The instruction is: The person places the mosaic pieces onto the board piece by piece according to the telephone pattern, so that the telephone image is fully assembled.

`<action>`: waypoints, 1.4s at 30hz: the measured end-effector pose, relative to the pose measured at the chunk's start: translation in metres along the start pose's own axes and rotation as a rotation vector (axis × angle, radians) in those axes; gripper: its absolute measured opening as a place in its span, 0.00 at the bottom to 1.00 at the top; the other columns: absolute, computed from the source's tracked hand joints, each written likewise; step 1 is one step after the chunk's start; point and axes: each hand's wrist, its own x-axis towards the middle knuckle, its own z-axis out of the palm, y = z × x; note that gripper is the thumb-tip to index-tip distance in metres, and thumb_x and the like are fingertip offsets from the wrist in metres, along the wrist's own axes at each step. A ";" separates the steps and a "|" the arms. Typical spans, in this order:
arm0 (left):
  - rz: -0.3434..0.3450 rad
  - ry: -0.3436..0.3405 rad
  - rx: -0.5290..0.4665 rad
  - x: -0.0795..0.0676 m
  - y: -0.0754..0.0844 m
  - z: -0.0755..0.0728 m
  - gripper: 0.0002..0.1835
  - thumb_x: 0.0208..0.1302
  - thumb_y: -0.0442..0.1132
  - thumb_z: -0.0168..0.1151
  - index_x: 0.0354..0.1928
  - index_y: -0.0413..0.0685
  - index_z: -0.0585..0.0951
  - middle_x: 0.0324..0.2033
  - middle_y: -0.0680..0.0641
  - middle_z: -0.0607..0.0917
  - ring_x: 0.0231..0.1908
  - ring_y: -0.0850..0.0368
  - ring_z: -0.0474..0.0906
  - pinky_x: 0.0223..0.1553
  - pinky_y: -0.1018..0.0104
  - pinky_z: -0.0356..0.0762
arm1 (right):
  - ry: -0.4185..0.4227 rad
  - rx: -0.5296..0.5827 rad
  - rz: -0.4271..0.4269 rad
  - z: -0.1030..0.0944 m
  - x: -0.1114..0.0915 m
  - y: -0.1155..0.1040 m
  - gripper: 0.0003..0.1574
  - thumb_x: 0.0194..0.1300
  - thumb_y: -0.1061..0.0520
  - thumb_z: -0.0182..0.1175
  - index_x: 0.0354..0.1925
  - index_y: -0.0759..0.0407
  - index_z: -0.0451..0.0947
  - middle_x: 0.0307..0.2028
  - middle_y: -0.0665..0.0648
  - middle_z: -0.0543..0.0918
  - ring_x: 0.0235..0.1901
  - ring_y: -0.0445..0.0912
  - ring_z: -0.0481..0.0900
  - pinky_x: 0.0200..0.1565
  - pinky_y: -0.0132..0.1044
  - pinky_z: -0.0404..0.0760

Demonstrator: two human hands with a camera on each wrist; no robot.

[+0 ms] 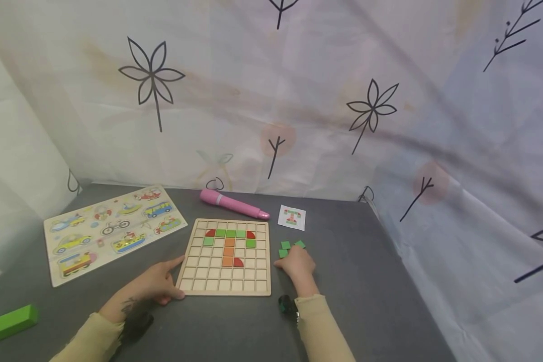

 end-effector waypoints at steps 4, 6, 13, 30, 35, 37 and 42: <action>0.000 0.006 0.002 -0.001 -0.001 0.001 0.57 0.37 0.35 0.78 0.71 0.45 0.55 0.15 0.46 0.75 0.11 0.60 0.69 0.17 0.67 0.74 | 0.000 0.027 -0.024 0.003 0.001 0.001 0.16 0.46 0.48 0.71 0.24 0.57 0.78 0.22 0.53 0.76 0.24 0.46 0.71 0.24 0.37 0.64; -0.003 0.006 0.000 -0.001 -0.001 0.001 0.57 0.37 0.35 0.78 0.71 0.46 0.55 0.15 0.46 0.76 0.12 0.60 0.69 0.17 0.66 0.74 | 0.012 0.045 -0.040 0.004 0.001 0.001 0.14 0.46 0.48 0.69 0.25 0.57 0.78 0.23 0.53 0.77 0.24 0.46 0.72 0.24 0.37 0.64; -0.010 0.000 -0.003 0.000 -0.001 0.000 0.58 0.36 0.36 0.78 0.71 0.46 0.55 0.15 0.46 0.76 0.12 0.60 0.69 0.17 0.66 0.75 | 0.053 0.402 -0.232 0.001 0.003 -0.008 0.16 0.49 0.55 0.68 0.34 0.60 0.75 0.27 0.55 0.77 0.25 0.45 0.71 0.25 0.34 0.68; -0.011 -0.013 -0.014 0.001 -0.002 0.000 0.58 0.36 0.36 0.78 0.71 0.48 0.55 0.14 0.46 0.75 0.11 0.60 0.69 0.16 0.67 0.74 | -0.292 0.556 -0.564 0.013 0.001 -0.098 0.13 0.60 0.63 0.62 0.44 0.59 0.81 0.39 0.58 0.82 0.32 0.47 0.76 0.31 0.35 0.76; -0.007 -0.014 -0.011 0.002 -0.003 0.000 0.58 0.36 0.36 0.78 0.71 0.47 0.55 0.14 0.46 0.75 0.11 0.60 0.69 0.16 0.67 0.74 | -0.319 0.389 -0.611 0.024 -0.004 -0.113 0.10 0.61 0.62 0.60 0.42 0.57 0.82 0.37 0.55 0.81 0.31 0.43 0.75 0.29 0.32 0.75; -0.007 -0.014 -0.009 0.001 -0.003 0.000 0.58 0.37 0.37 0.78 0.71 0.47 0.55 0.14 0.46 0.75 0.11 0.60 0.69 0.16 0.67 0.74 | -0.323 0.336 -0.632 0.028 -0.007 -0.116 0.07 0.60 0.63 0.61 0.38 0.56 0.82 0.35 0.53 0.81 0.32 0.43 0.75 0.31 0.33 0.75; -0.013 -0.015 -0.002 0.002 -0.002 -0.001 0.57 0.37 0.37 0.78 0.71 0.47 0.55 0.14 0.47 0.75 0.11 0.60 0.69 0.17 0.67 0.74 | -0.319 0.208 -0.669 0.035 -0.009 -0.119 0.05 0.58 0.63 0.62 0.33 0.53 0.81 0.30 0.49 0.81 0.33 0.41 0.75 0.36 0.33 0.74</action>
